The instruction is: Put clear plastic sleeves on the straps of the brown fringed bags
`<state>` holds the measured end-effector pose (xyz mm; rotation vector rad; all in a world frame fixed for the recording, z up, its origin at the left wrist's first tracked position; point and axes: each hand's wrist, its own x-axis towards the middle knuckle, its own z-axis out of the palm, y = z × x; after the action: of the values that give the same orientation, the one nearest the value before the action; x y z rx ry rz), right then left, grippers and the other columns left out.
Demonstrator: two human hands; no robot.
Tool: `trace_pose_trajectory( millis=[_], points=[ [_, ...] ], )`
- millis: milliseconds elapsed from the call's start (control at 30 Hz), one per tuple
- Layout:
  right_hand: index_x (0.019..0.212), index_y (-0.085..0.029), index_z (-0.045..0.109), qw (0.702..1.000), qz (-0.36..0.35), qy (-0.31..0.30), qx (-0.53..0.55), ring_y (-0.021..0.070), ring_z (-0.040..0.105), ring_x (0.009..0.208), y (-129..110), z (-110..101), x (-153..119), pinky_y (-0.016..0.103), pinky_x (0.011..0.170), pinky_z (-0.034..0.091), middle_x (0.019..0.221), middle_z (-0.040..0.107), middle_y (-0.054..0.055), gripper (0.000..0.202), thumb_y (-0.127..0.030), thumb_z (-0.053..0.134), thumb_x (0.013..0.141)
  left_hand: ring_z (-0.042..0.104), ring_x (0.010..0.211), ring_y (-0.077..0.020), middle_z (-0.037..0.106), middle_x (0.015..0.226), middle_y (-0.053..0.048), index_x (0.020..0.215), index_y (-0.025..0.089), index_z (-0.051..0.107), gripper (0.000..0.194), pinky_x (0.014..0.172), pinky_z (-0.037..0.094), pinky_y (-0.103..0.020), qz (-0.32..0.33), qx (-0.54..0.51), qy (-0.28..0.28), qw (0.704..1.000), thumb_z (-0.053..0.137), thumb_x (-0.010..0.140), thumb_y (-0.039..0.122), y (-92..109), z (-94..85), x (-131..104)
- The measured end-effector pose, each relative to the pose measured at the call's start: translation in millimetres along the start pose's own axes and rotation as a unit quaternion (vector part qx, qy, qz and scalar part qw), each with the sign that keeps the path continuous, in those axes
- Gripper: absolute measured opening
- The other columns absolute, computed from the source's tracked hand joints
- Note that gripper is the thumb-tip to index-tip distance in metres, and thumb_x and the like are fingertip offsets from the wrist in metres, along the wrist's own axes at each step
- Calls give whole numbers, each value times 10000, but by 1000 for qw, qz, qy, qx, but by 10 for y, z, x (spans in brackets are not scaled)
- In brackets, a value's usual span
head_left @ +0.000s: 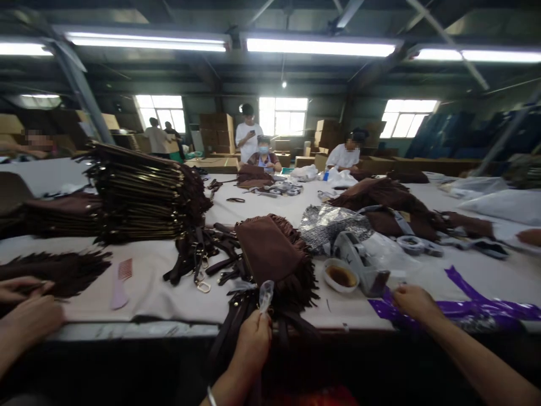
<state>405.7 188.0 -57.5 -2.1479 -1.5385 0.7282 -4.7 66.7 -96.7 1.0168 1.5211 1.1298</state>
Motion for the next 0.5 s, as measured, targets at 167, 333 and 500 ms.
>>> trace_pose_trajectory(
  millis=[167,333,500],
  points=[
    [628,-168,657,962,-168,-211,33,149,557,515,-684,352,-740,247,525,388,573,650,36,305,-413,568,785,514,536,-149,566,590,-21,740,190,556,316,533,329,-271,91,158,45,982,361,926,356,50,-94,-59],
    [663,-158,646,895,-246,-350,124,96,497,468,-1903,1035,-1483,201,470,372,581,631,6,271,-360,545,812,585,663,-192,651,747,-90,786,177,575,335,582,316,-303,138,287,68,945,306,957,282,112,-111,-150],
    [527,-166,589,920,-230,-315,48,78,438,387,-2420,1627,-1473,192,390,323,481,575,-6,278,-250,521,783,657,763,-246,690,840,-132,897,158,592,294,609,364,-316,155,363,62,917,312,952,228,104,-138,-201]
  ],
)
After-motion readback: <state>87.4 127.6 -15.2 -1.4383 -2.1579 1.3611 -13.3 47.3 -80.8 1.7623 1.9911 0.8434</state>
